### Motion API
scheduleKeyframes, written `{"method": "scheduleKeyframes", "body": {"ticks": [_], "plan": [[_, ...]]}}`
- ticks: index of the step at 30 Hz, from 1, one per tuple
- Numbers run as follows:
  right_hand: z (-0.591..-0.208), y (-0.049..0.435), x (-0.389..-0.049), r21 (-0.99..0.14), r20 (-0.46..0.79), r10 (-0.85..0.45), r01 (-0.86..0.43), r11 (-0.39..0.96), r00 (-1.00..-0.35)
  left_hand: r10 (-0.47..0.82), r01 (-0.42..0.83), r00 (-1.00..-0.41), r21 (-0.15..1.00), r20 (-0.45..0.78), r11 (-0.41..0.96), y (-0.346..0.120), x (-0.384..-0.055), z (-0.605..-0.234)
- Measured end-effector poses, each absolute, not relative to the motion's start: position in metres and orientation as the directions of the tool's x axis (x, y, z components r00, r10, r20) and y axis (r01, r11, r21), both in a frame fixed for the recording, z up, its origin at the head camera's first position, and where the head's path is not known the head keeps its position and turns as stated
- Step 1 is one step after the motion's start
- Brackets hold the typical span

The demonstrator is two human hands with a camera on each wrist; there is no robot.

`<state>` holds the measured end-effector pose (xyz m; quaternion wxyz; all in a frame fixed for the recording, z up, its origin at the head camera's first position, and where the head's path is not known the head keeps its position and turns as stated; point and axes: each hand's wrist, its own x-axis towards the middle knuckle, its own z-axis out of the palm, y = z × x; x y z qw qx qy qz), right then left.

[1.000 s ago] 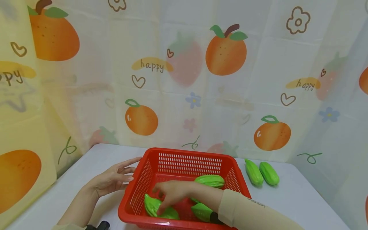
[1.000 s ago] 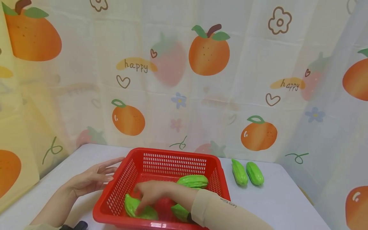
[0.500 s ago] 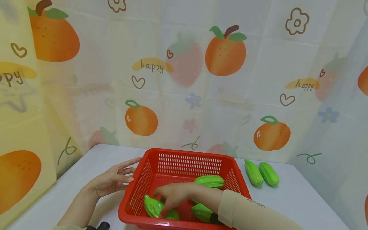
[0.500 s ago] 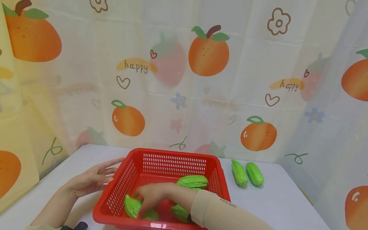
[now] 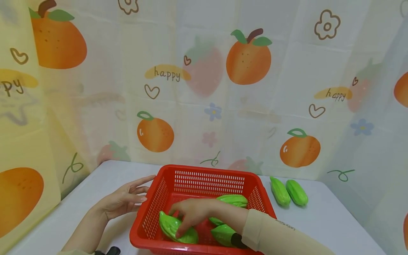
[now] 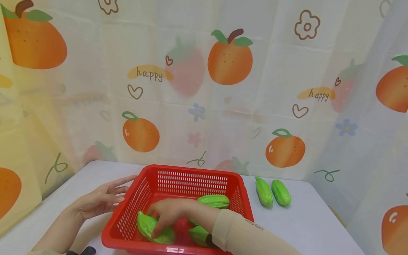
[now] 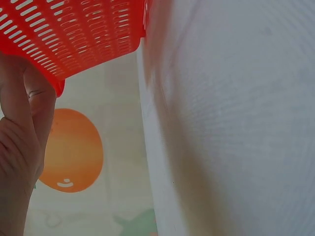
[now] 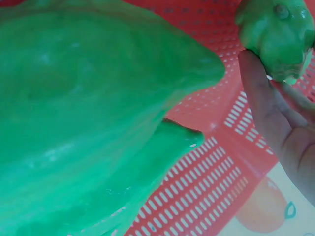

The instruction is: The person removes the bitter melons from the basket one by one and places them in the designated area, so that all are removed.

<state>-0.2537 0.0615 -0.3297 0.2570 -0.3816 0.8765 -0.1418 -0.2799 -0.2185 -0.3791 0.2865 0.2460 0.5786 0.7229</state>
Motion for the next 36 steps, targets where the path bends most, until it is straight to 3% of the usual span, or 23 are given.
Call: {"method": "scheduleKeyframes", "body": {"ticks": [8, 17, 36], "plan": [[-0.318, 0.071, -0.254, -0.450, -0.340, -0.733, -0.582, 0.677, -0.590, 0.715, -0.134, -0.698, 0.974, 0.040, -0.185, -0.219, -0.280, -0.380], [-0.302, 0.086, -0.252, -0.553, -0.318, -0.702, -0.476, 0.683, -0.638, 0.711, -0.137, -0.703, 0.976, 0.027, -0.172, -0.219, -0.281, -0.379], [-0.271, 0.132, -0.265, -0.639, -0.244, -0.649, -0.384, 0.667, -0.720, 0.715, -0.142, -0.699, 0.981, -0.004, -0.132, -0.218, -0.282, -0.374]]}}
